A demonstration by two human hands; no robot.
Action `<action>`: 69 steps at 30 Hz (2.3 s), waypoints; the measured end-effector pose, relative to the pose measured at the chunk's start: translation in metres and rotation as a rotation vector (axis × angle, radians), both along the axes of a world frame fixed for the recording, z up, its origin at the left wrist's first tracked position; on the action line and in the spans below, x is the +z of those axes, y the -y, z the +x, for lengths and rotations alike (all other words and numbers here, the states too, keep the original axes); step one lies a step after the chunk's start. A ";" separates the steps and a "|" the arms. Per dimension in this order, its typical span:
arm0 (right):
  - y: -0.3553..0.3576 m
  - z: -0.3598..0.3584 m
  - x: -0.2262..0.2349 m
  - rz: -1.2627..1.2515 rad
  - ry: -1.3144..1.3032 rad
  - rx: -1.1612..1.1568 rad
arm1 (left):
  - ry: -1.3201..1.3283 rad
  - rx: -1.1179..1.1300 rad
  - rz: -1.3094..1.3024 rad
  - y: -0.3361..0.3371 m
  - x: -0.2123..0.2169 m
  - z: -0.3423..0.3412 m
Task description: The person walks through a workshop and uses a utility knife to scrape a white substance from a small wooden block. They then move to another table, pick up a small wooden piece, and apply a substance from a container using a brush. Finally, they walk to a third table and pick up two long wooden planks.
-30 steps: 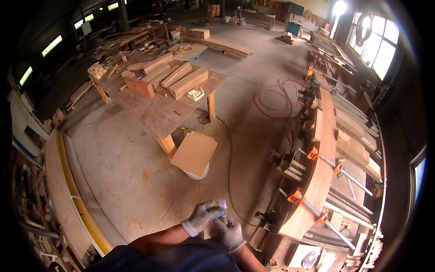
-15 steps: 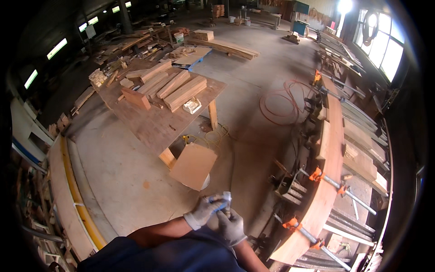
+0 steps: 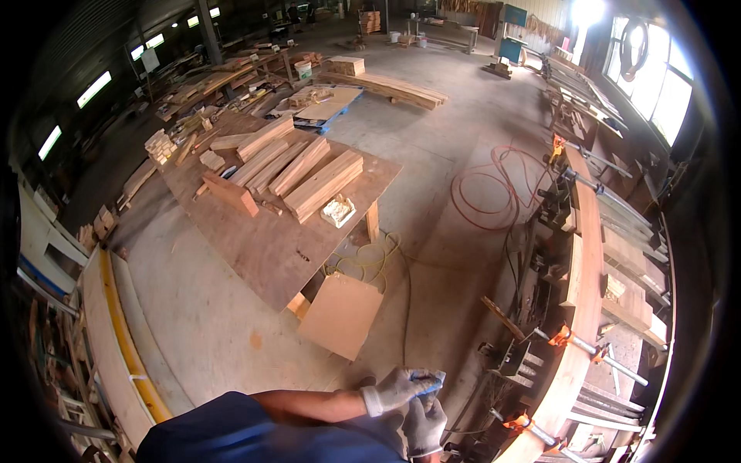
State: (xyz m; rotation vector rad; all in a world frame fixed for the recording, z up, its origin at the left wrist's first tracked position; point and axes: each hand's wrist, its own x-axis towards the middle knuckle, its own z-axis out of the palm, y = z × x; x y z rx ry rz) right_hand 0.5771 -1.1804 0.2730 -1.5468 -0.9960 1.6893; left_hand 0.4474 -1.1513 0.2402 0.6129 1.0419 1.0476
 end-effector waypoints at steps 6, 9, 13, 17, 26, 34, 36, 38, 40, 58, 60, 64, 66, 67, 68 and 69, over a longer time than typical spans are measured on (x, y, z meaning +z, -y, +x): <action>0.028 0.008 0.005 0.079 0.028 0.006 | -0.268 -0.038 0.192 0.010 -0.012 0.008; 0.041 0.026 -0.002 0.188 0.121 0.012 | -0.433 -0.400 0.183 0.010 0.027 -0.002; 0.065 0.054 -0.020 0.009 -0.058 -0.144 | -0.598 -0.474 0.330 0.027 0.040 0.025; 0.106 0.096 -0.027 0.066 -0.071 -0.175 | -0.696 -0.449 0.488 0.063 0.011 0.082; 0.213 0.201 -0.015 -0.014 -0.090 -0.304 | -0.636 -0.602 0.628 0.153 0.014 0.195; 0.249 0.264 -0.020 -0.051 0.129 -0.196 | -0.517 -0.937 0.640 0.155 0.001 0.235; 0.253 0.265 -0.013 -0.088 0.002 -0.309 | -0.450 -0.972 0.411 0.156 0.035 0.253; 0.261 0.268 -0.007 -0.088 -0.023 -0.455 | -0.297 -0.908 0.308 0.155 0.014 0.272; 0.271 0.273 -0.008 -0.092 0.022 -0.549 | -0.240 -0.990 0.250 0.153 0.025 0.295; 0.295 0.436 -0.092 -0.162 -0.640 -1.131 | -1.013 -1.140 1.116 0.124 -0.072 0.464; 0.291 0.455 -0.107 -0.166 -0.701 -1.135 | -1.130 -1.212 1.212 0.122 -0.075 0.490; 0.285 0.477 -0.134 -0.182 -0.779 -1.120 | -1.173 -1.172 1.436 0.128 -0.095 0.517; 0.283 0.483 -0.143 -0.189 -0.766 -1.106 | -1.258 -1.214 1.453 0.133 -0.101 0.521; 0.282 0.485 -0.146 -0.199 -0.749 -1.118 | -1.300 -1.233 1.463 0.135 -0.101 0.523; 0.281 0.486 -0.149 -0.210 -0.732 -1.128 | -1.314 -1.249 1.460 0.136 -0.102 0.525; 0.279 0.488 -0.151 -0.220 -0.715 -1.138 | -1.329 -1.261 1.458 0.137 -0.101 0.526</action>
